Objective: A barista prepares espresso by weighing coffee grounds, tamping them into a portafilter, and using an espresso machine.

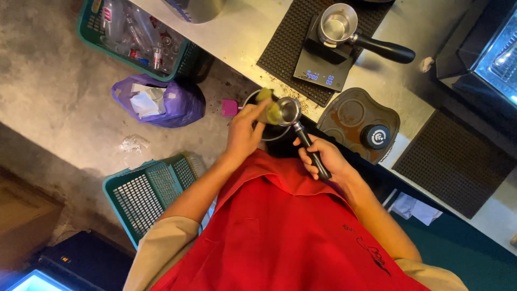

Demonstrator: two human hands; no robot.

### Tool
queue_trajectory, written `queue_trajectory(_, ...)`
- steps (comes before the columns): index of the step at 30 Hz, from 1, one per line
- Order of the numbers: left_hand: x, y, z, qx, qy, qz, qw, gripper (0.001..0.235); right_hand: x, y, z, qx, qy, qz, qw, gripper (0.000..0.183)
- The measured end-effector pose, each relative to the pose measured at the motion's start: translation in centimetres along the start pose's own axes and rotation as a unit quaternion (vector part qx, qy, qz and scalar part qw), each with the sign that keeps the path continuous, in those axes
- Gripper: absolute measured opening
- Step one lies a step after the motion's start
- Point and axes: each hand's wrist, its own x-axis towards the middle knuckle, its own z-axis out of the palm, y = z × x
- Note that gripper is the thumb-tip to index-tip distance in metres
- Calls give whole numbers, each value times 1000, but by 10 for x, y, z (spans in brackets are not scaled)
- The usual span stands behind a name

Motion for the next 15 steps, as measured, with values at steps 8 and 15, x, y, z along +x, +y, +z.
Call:
queue_trajectory(8, -3, 29, 9, 144, -37, 107, 983, 34, -5, -3, 25, -49, 29, 11, 998, 38)
queue_trajectory(15, 16, 35, -20, 57, -230, -13, 972, 49, 3, -5, 20, -99, 44, 8, 994, 29)
